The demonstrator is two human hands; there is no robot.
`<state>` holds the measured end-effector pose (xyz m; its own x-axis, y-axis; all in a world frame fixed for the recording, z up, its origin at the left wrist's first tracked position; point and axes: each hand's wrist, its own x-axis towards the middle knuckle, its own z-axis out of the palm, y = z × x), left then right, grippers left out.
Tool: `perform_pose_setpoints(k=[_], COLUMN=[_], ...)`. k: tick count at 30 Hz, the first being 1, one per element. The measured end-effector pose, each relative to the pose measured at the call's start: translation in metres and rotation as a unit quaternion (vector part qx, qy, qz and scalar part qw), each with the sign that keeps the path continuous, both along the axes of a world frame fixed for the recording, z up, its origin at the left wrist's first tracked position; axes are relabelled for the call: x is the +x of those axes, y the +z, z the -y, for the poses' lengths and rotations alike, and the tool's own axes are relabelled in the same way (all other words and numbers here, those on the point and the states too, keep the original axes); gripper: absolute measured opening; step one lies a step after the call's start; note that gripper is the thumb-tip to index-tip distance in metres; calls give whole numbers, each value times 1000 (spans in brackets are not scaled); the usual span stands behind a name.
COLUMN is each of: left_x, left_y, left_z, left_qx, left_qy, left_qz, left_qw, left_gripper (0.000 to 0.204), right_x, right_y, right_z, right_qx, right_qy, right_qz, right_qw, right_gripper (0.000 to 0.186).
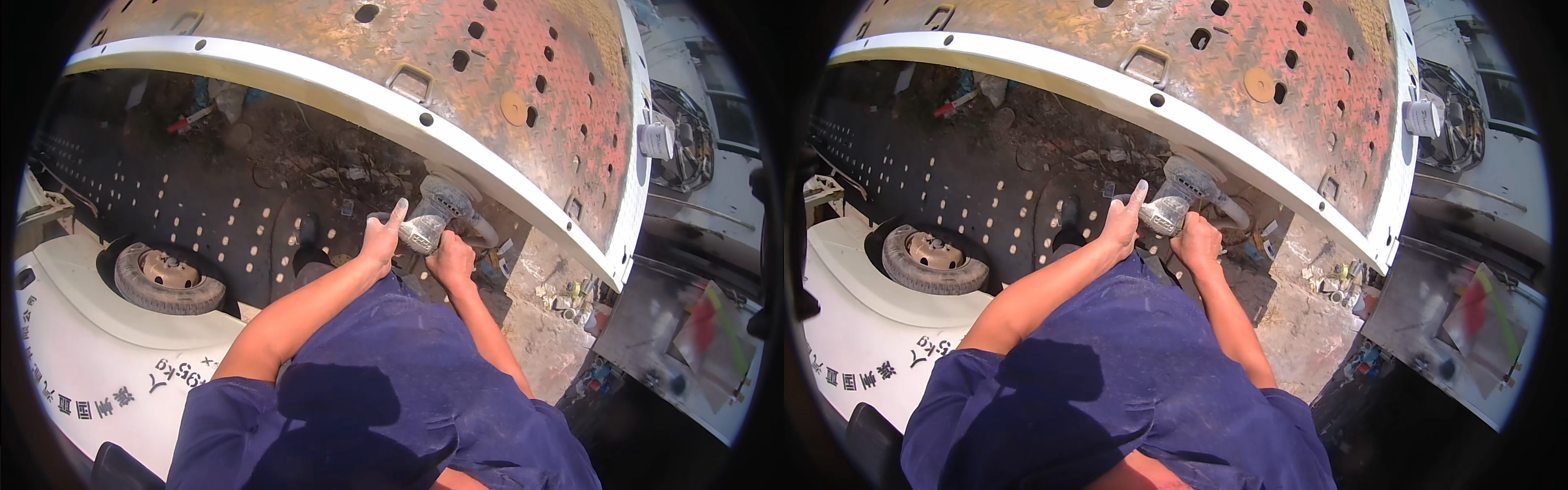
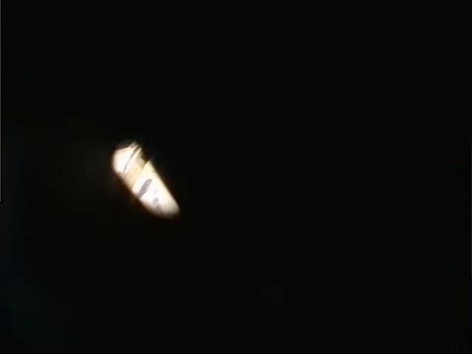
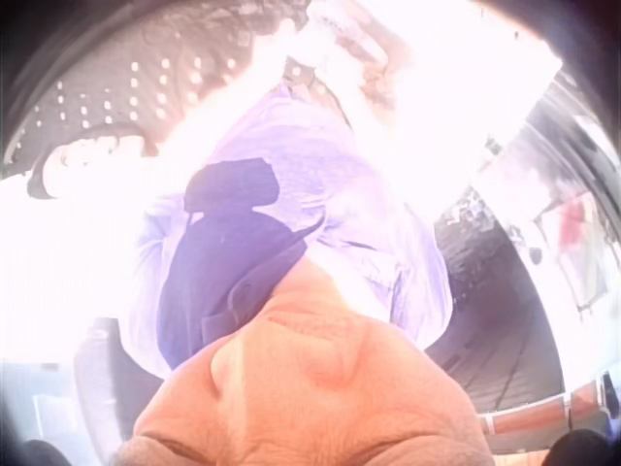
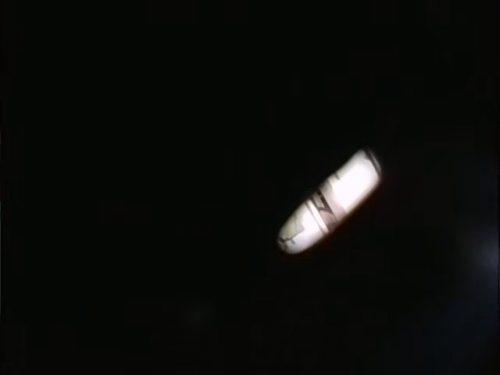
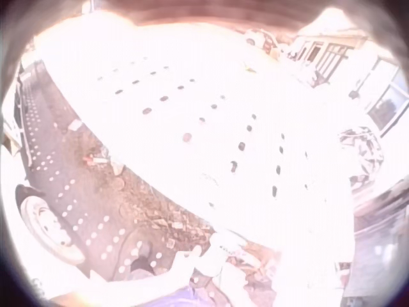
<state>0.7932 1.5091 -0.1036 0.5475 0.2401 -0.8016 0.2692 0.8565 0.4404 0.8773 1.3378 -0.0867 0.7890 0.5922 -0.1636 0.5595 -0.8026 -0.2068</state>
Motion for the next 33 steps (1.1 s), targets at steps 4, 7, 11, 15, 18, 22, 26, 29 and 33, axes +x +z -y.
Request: perform_pose_setpoints(k=[4,7,11,15,18,22,26,29,33], left_x=[-4,-7,-9,-12,-19,-39,-53,-71,-91], left_y=[15,-21,-18,-40,-57,-69,-71,-84,-57], left_z=[14,17,11,-11,-39,-86,-129,-167,-210], left_qx=[-27,-31,-61,-83,-105,-137,-115,-88,-3], left_qy=[-64,-32,-27,-19,-5,18,40,32,-26], left_qz=[98,142,170,157,139,155,164,193,203], left_qw=[993,989,983,984,985,978,979,977,979], left_gripper=[40,34,30,29,26,27,28,33,44], right_x=[2,10,18,20,16,3,-5,-14,-31], right_y=[-15,-15,-12,-4,-8,-14,-14,-17,-26], right_z=[0,-3,-6,-30,-54,-96,-142,-175,-212], right_qx=[17,12,-22,-46,-12,-7,11,56,123], right_qy=[6,34,55,52,66,81,105,122,129], right_qz=[22,25,4,-50,-40,-60,-63,-65,-35], right_qw=[1000,999,998,996,997,995,992,989,983], right_gripper=[21,19,21,40,54,58,55,46,39])
